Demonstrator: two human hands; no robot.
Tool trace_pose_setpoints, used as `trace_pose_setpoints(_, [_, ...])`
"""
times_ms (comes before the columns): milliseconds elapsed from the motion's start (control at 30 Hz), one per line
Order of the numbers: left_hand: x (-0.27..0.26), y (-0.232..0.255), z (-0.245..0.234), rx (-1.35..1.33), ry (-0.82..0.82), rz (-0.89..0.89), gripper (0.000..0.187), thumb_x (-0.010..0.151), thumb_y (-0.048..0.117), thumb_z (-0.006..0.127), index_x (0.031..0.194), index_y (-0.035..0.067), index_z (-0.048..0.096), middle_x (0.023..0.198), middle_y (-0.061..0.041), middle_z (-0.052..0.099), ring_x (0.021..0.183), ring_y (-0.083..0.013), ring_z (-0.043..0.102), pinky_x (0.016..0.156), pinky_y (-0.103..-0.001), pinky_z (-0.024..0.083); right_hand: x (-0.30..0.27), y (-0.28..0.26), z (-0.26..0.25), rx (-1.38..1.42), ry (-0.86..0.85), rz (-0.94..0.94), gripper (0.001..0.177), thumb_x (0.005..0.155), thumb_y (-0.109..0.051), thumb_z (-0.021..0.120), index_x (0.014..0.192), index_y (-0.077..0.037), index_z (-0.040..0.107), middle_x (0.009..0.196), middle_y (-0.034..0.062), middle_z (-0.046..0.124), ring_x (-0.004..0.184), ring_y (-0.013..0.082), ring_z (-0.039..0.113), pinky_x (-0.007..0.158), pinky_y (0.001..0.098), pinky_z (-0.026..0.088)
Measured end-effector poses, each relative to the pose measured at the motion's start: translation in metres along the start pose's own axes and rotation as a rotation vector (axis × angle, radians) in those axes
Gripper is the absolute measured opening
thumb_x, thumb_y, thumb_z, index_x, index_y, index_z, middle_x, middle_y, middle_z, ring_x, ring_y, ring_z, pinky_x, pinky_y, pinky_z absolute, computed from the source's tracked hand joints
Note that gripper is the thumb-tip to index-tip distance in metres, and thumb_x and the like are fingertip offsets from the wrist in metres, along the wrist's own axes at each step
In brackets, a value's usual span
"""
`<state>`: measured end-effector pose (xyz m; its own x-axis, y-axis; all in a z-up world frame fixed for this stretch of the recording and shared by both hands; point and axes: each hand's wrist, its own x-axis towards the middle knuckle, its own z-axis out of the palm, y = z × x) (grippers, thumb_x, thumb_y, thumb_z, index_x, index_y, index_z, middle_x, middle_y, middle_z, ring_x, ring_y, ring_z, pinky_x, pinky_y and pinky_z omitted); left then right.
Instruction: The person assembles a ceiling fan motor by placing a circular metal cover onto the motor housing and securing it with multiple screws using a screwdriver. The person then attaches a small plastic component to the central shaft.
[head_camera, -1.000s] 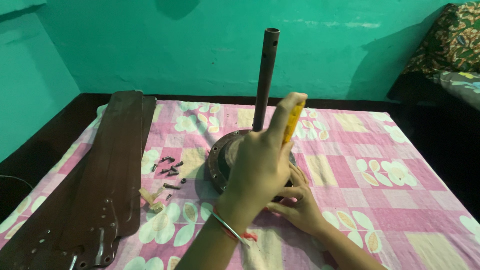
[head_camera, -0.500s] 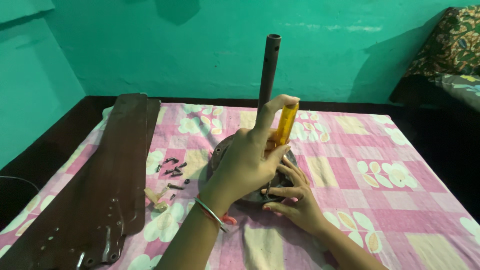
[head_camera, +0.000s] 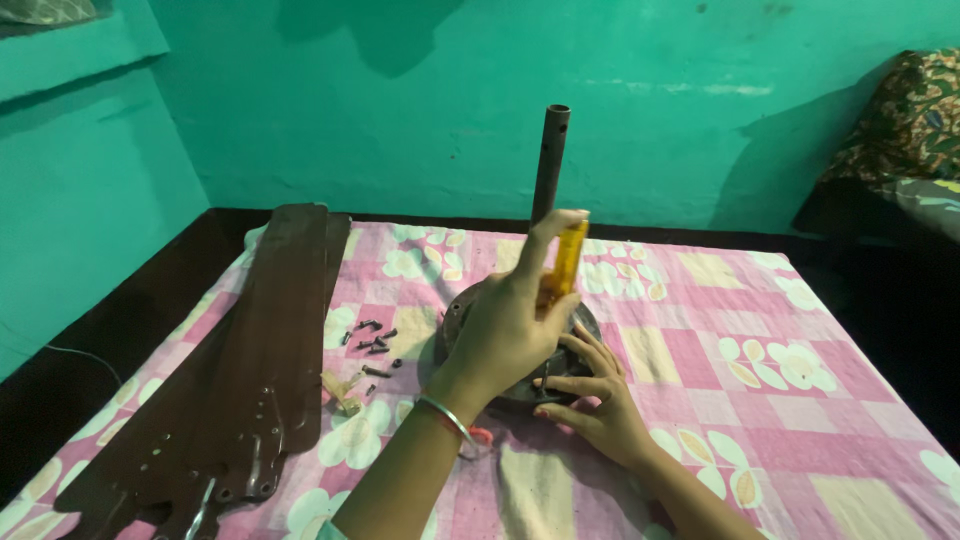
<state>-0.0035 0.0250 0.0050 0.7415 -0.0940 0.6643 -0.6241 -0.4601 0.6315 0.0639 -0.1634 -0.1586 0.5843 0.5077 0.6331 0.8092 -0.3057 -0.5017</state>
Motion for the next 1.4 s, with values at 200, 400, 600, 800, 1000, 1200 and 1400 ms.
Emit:
trace_pose_setpoints(200, [-0.018,-0.002,-0.025,-0.155,0.091,-0.104,0.082,0.091,0.013,0.072,0.157,0.022,0.024,0.089,-0.011,0.08,0.079,-0.021,0.081,0.07,-0.032,0.066,0.002,-0.01,-0.003,-0.03,-0.027,0.037,0.034,0.069,-0.027,0.09,0.102,-0.021,0.086,0.151,0.0091,0.055,0.155,0.0358,0.025,0.121,0.0539,0.017])
trace_pose_setpoints(400, [-0.057,-0.026,-0.036,0.208,-0.684,-0.246,0.034,0.079,0.021,0.081,0.112,0.017,0.072,0.098,-0.006,0.081,0.082,-0.0181,0.079,0.077,-0.033,0.062,0.003,-0.013,-0.012,0.105,-0.04,-0.065,0.037,0.074,-0.024,0.075,0.11,-0.019,0.082,0.156,0.0137,0.05,0.156,0.0383,0.026,0.123,0.0539,0.015])
trace_pose_setpoints(600, [-0.104,-0.065,-0.02,0.303,-0.716,-0.137,0.029,0.073,0.022,0.086,0.099,0.013,0.08,0.094,-0.01,0.076,0.088,-0.0263,0.072,0.078,-0.041,0.056,0.001,-0.017,-0.01,0.047,-0.043,0.049,0.027,0.085,-0.018,0.072,0.109,-0.018,0.083,0.156,0.0132,0.052,0.158,0.0376,0.024,0.124,0.054,0.014])
trace_pose_setpoints(800, [-0.094,-0.118,-0.053,0.075,-0.505,-0.241,0.023,0.077,0.02,0.081,0.096,0.007,0.08,0.095,-0.011,0.078,0.086,-0.0233,0.076,0.079,-0.034,0.059,0.004,-0.02,-0.009,-0.03,-0.023,0.014,0.028,0.082,-0.018,0.072,0.108,-0.019,0.082,0.154,0.0129,0.053,0.157,0.0365,0.027,0.123,0.0525,0.018])
trace_pose_setpoints(1000, [-0.101,-0.178,-0.129,0.355,0.213,-0.399,0.015,0.084,0.013,0.074,0.095,0.004,0.079,0.088,-0.015,0.078,0.078,-0.0242,0.079,0.069,-0.034,0.061,0.002,-0.028,-0.008,-0.145,0.027,-0.077,0.032,0.076,-0.015,0.071,0.107,-0.021,0.08,0.15,0.0137,0.056,0.153,0.036,0.037,0.123,0.0503,0.019])
trace_pose_setpoints(1200, [-0.115,-0.19,-0.147,0.284,0.147,-0.651,0.018,0.083,0.017,0.077,0.096,0.004,0.079,0.081,-0.012,0.078,0.072,-0.0206,0.078,0.065,-0.033,0.059,0.002,-0.029,-0.007,-0.098,0.032,-0.038,0.043,0.079,-0.014,0.068,0.121,-0.014,0.073,0.146,0.0121,0.061,0.151,0.0323,0.044,0.124,0.0471,0.022])
trace_pose_setpoints(1400, [-0.117,-0.173,-0.144,0.18,-0.181,-0.848,0.025,0.068,0.014,0.083,0.092,0.007,0.079,0.078,-0.003,0.077,0.073,-0.0135,0.074,0.065,-0.03,0.06,0.002,-0.027,-0.009,-0.101,0.011,-0.027,0.043,0.079,-0.014,0.069,0.122,-0.012,0.072,0.145,0.0118,0.062,0.151,0.032,0.043,0.124,0.0471,0.021])
